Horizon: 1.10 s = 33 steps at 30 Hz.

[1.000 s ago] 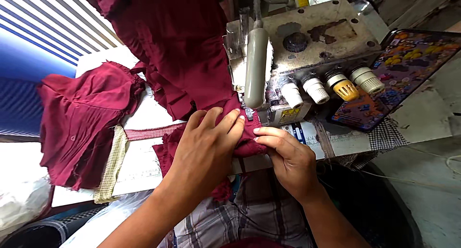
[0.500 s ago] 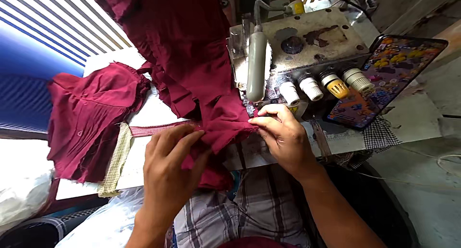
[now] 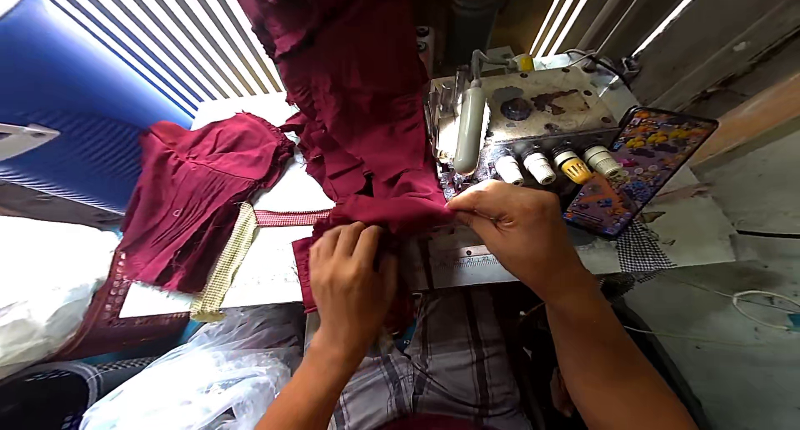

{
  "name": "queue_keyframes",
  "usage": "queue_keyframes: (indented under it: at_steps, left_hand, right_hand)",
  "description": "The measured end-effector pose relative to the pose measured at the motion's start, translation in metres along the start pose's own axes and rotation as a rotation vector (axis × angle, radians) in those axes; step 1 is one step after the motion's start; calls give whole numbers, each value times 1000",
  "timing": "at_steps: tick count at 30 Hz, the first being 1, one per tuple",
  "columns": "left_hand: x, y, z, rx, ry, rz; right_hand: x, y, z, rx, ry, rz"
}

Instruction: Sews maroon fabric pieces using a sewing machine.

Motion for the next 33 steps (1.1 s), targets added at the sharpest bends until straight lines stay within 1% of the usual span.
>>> queue_keyframes:
  at_steps: [2,4,5,6,7,8,9,10,11,13,14,16,18,21,24,33]
  left_hand:
    - [-1,-25,-25,13,60,59]
    - [5,-54,-39,74,267,154]
    - [7,-67,-36,78,386,217]
    - [9,-76,-28,35,473,280]
    - [10,-81,-15,-63,489,322]
    - [10,-81,0,-177,434,341]
    - [8,-78,15,-251,352,357]
    - [5,-73,25,-260,285,386]
    - [2,-68,28,-210,233,428]
    - [0,-58,19,-113,199,536]
    - [0,-49,15,-110,212,589]
    - [1,-30,15,-170,245,681]
    - [1,-20,23,-275,292,734]
    - [1,-18,32,-336,263,693]
    - [0,-26,34,-376,201,652]
    - [-1,-51,38,-470,219,592]
  right_hand:
    - [-1,-5,-5,15,29,31]
    - [-3,-10,-7,0,22,46]
    - [-3,-13,-8,-4,9,48]
    - [-3,-15,-8,-3,-10,50]
    - [-2,-15,-8,-5,-38,53]
    - [-1,-12,-9,-13,-82,61]
    - [1,-8,-8,-14,-128,59]
    - [3,0,-7,-20,-169,48]
    - [5,11,-4,-28,-189,25]
    - [14,38,9,-3,-200,-29]
    - [20,51,18,16,-209,-34]
    - [33,71,35,45,-235,-27]
    - [40,81,46,93,-282,-14]
    - [42,83,48,136,-324,6]
    - [42,76,46,149,-313,28]
    - [49,59,47,172,-241,65]
Point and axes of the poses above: each hand's wrist, its own y-axis away from the middle knuckle, its own z-axis out of the palm, x = y × z, the point moved 3 cm from there along -y, towards the middle knuckle, and after that the axes turned 12 degrees about z, right-handed, at the moved point
